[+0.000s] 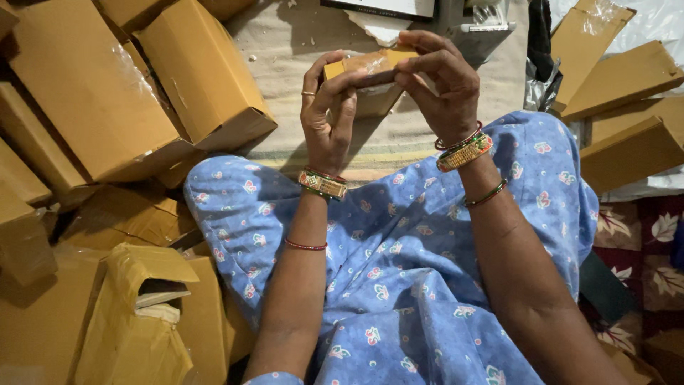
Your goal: The person sits on the floor and packs a smartwatch and its accessories into a small cardboard box. They open the product box, place the watch and charger inside, close the product box, and then seal the outer shipping box with tape.
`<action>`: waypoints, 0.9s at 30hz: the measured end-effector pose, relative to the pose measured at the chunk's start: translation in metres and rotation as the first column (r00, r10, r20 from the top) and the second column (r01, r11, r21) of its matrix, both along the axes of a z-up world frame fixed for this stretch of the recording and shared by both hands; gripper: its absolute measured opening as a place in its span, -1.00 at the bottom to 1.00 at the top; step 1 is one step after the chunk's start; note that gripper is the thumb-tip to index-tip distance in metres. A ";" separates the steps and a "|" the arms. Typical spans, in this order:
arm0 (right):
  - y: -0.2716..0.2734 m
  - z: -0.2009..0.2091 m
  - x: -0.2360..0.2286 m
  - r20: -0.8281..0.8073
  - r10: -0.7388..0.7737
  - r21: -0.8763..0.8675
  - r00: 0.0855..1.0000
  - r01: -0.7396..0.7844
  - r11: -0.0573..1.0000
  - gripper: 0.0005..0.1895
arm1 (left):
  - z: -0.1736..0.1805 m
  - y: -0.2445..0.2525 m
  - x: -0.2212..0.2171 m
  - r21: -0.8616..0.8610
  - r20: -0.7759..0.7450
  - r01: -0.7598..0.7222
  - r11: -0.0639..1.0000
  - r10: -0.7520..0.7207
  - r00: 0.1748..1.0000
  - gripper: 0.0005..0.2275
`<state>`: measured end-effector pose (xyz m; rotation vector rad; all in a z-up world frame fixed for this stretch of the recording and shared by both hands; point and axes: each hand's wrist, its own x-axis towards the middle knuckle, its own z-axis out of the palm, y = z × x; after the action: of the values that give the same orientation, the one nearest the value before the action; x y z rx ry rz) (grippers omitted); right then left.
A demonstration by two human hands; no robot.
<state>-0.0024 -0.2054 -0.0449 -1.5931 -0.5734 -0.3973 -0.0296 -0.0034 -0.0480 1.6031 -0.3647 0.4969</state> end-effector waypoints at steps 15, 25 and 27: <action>-0.012 0.000 0.006 0.058 -0.012 -0.163 0.998 0.022 0.986 -0.73 | -0.001 -0.005 0.006 0.061 0.025 -0.010 0.998 0.009 1.000 -0.72; -0.013 0.010 -0.001 0.043 -0.089 -0.232 0.995 0.096 0.968 -0.84 | 0.010 -0.013 0.007 0.337 0.213 -0.155 0.929 0.085 0.973 -0.68; -0.013 0.010 -0.003 0.063 -0.087 -0.244 0.994 0.100 0.965 -0.84 | 0.009 -0.013 0.007 0.344 0.156 -0.171 0.923 0.124 0.980 -0.67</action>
<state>-0.0058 -0.2184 -0.0350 -1.8589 -0.6065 -0.4523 -0.0225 -0.0166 -0.0391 1.9658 -0.4545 0.6842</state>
